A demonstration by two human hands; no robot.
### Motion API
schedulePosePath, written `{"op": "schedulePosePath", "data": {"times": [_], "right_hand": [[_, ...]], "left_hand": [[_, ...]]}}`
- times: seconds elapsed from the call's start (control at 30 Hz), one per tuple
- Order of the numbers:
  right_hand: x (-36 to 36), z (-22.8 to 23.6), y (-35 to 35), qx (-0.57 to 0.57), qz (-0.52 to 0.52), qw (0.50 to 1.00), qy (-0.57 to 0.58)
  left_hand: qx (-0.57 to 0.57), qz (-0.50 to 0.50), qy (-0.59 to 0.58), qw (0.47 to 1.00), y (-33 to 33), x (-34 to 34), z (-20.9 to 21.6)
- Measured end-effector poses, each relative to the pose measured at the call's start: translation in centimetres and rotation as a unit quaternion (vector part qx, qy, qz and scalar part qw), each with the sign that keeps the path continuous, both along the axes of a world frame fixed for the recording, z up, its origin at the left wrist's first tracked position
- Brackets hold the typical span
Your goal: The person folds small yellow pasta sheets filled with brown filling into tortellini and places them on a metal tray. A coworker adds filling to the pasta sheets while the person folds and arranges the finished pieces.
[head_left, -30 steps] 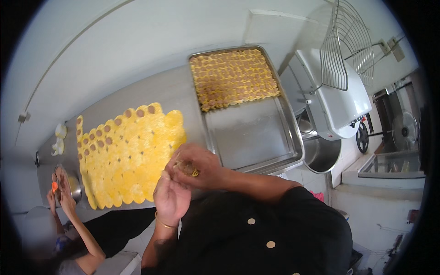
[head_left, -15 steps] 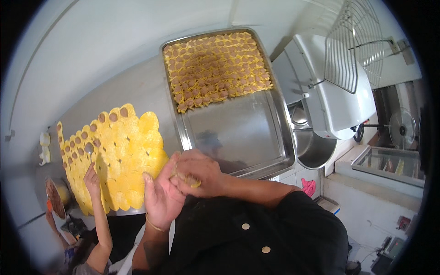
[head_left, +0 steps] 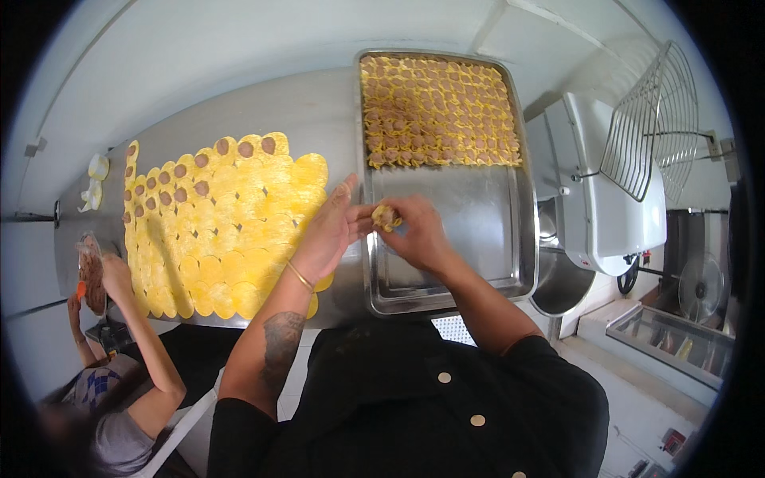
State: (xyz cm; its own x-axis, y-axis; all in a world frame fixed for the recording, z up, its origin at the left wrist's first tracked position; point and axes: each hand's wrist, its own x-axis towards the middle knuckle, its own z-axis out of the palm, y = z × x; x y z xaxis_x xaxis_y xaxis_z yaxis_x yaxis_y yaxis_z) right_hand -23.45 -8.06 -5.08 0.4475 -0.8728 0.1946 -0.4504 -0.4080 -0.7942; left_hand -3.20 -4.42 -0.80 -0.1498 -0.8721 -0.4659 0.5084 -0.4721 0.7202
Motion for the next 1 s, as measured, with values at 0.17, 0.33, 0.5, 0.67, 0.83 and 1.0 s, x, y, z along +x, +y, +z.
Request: {"op": "schedulePosePath", "data": {"times": [0.17,0.33,0.5,0.67,0.83,1.0], "right_hand": [[2.5,-4.2,-4.2,-0.108,-0.107,0.985,0.087],[3.7,-7.0,-5.3,0.005,-0.155,0.980,0.126],[4.9,-6.5,-5.1,-0.009,-0.175,0.978,0.111],[5.2,-3.5,-2.7,0.080,-0.231,0.965,0.095],[9.1,-1.2,-2.6,-0.120,-0.093,0.986,0.067],[19.5,-2.1,-12.3,-0.125,0.122,0.969,0.176]], "left_hand": [[-0.034,0.090,-0.120,0.988,3.0,3.2,0.3],[0.012,0.132,-0.159,0.978,11.5,6.8,0.9],[0.020,0.154,-0.126,0.980,16.3,9.0,0.7],[-0.015,0.101,-0.123,0.987,15.6,11.5,-0.2],[-0.007,0.139,-0.067,0.988,13.9,14.7,-1.3],[0.011,0.169,-0.076,0.983,12.4,16.6,-2.1]]}}
